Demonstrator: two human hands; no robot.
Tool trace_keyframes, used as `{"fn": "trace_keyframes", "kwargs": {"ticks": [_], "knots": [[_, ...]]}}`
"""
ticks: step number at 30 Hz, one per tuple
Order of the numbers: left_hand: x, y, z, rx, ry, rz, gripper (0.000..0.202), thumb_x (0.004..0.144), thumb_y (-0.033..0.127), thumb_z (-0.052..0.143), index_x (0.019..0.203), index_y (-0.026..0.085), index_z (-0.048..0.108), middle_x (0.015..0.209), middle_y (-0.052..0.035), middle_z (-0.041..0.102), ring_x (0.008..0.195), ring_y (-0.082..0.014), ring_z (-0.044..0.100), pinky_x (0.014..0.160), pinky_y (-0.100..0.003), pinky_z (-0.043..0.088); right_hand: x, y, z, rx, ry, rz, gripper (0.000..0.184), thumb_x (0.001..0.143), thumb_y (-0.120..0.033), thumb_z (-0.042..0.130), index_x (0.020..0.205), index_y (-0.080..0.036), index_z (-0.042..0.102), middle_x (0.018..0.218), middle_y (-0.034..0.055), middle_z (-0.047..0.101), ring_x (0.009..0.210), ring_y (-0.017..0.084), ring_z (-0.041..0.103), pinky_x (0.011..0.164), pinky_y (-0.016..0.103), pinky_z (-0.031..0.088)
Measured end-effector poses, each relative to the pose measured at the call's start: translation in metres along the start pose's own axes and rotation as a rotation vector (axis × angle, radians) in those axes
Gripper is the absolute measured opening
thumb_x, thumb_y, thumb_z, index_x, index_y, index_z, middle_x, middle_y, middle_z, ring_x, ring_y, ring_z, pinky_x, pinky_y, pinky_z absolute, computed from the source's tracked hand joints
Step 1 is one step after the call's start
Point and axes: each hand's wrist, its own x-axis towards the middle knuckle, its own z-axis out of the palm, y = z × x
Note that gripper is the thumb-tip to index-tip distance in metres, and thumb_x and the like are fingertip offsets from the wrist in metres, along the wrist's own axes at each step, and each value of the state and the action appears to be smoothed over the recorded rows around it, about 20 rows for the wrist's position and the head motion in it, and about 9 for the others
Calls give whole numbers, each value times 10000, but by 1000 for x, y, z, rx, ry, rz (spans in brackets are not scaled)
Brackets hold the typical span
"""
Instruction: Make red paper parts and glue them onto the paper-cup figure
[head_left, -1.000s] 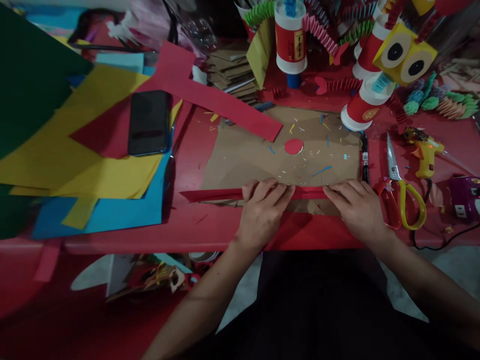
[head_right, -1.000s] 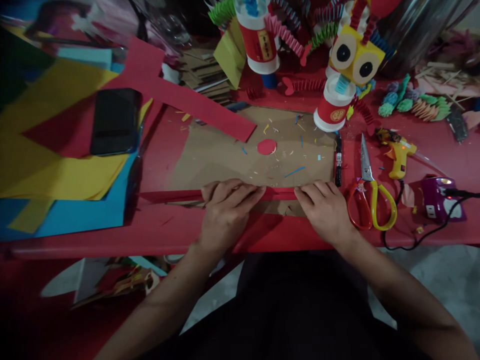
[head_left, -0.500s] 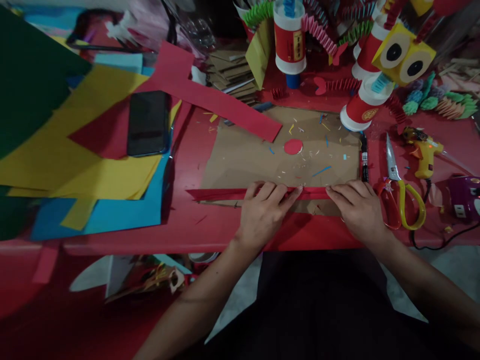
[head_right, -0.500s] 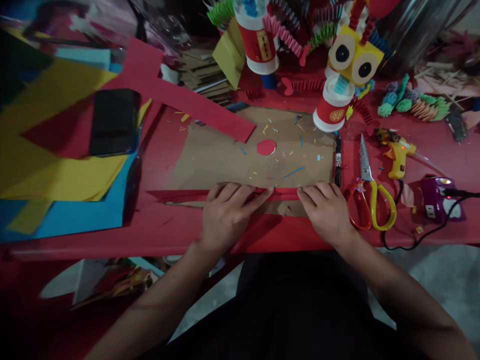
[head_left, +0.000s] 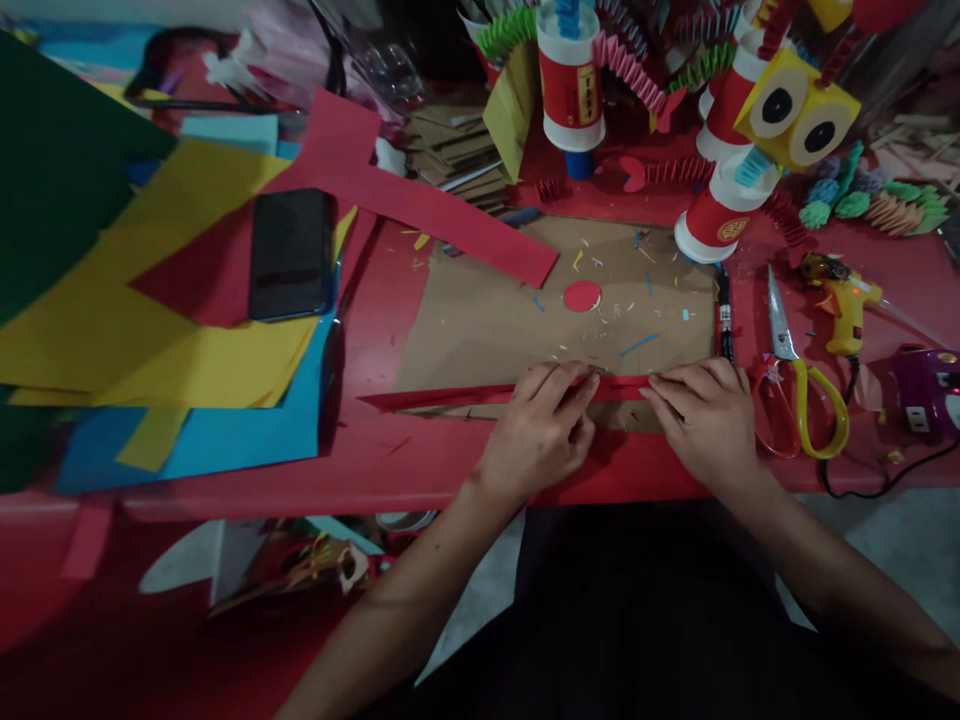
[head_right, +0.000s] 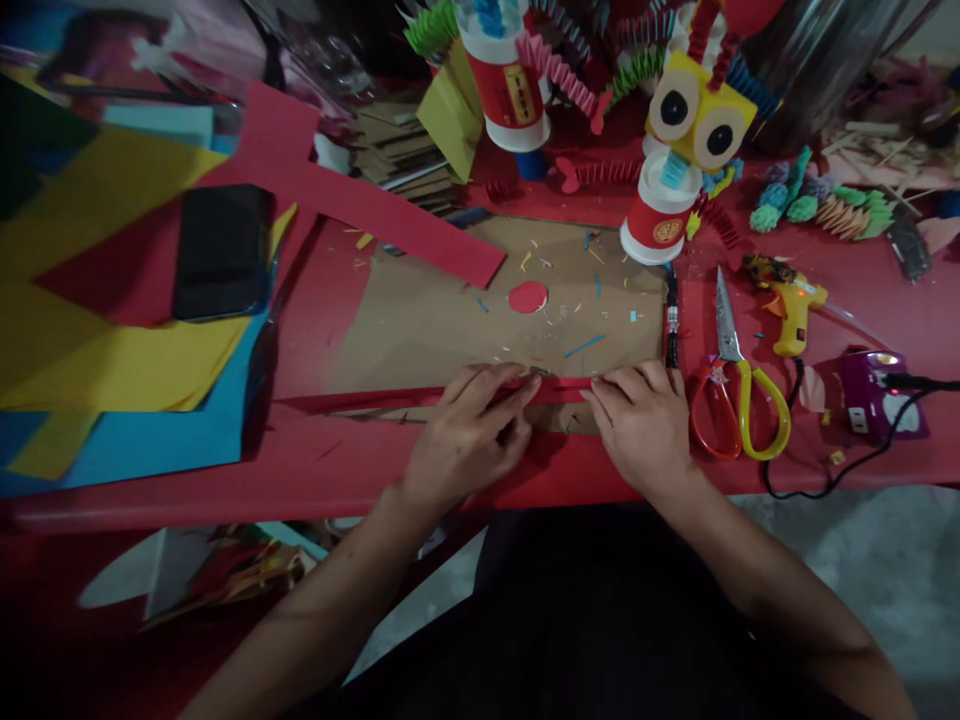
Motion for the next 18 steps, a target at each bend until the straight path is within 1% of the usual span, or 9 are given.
{"fn": "trace_keyframes", "kwargs": {"ticks": [2,6,8,10,11,13,15,16,18], "knots": [[1,0,1,-18,-6,-21,319,887,127,571,1179,150,697,1120,-150,689,1031,-276,624,878,-451,564,0,-1,3,34,6,50,226,977,-264,572,925,-269,791,895,41,772,874,239,560,780,419,414],[1,-3,1,-21,-62,13,309,943,124,530,1205,187,683,1057,-116,700,953,-230,630,813,-392,562,1,-2,4,51,-5,100,214,969,-266,582,924,-278,791,899,51,755,884,250,553,803,436,440],[1,-4,1,-30,-58,29,299,947,114,525,1188,180,689,1058,-119,696,936,-226,624,804,-386,559,0,0,2,41,-15,99,215,967,-241,578,913,-269,784,885,49,750,874,246,562,797,426,461],[3,-5,2,-51,-28,24,288,943,104,524,1160,172,700,1067,-124,687,938,-224,620,814,-385,563,-2,2,1,12,-19,65,225,967,-206,565,924,-260,779,911,47,763,884,246,580,799,424,484],[4,-5,2,-64,-12,17,281,941,102,524,1142,171,708,1068,-124,683,938,-222,619,815,-383,566,-3,3,0,-6,-27,38,245,969,-179,546,959,-259,777,956,48,771,918,251,596,818,432,497],[6,-5,2,-84,5,6,248,935,103,531,1065,172,730,1070,-123,680,933,-218,621,812,-379,571,-5,1,-1,-15,-60,-29,335,973,-112,477,1103,-253,752,1129,60,762,1084,265,611,910,464,511],[7,-4,3,-96,6,1,228,925,95,534,972,171,743,1078,-125,682,931,-219,626,809,-380,575,-6,-4,1,32,-132,-97,456,963,-47,397,1275,-223,679,1329,80,686,1305,263,540,1039,492,484],[8,-4,4,-102,3,-3,231,921,90,531,944,172,746,1083,-126,684,937,-221,630,812,-385,576,-6,-7,3,66,-175,-127,481,963,-41,377,1337,-193,637,1396,94,643,1380,257,490,1087,494,465],[8,-4,5,-121,-9,-24,252,919,85,518,943,185,749,1102,-121,689,959,-222,639,820,-394,577,-7,-14,8,109,-237,-157,455,987,-102,392,1400,-139,580,1457,127,590,1434,261,447,1126,490,454]]}}
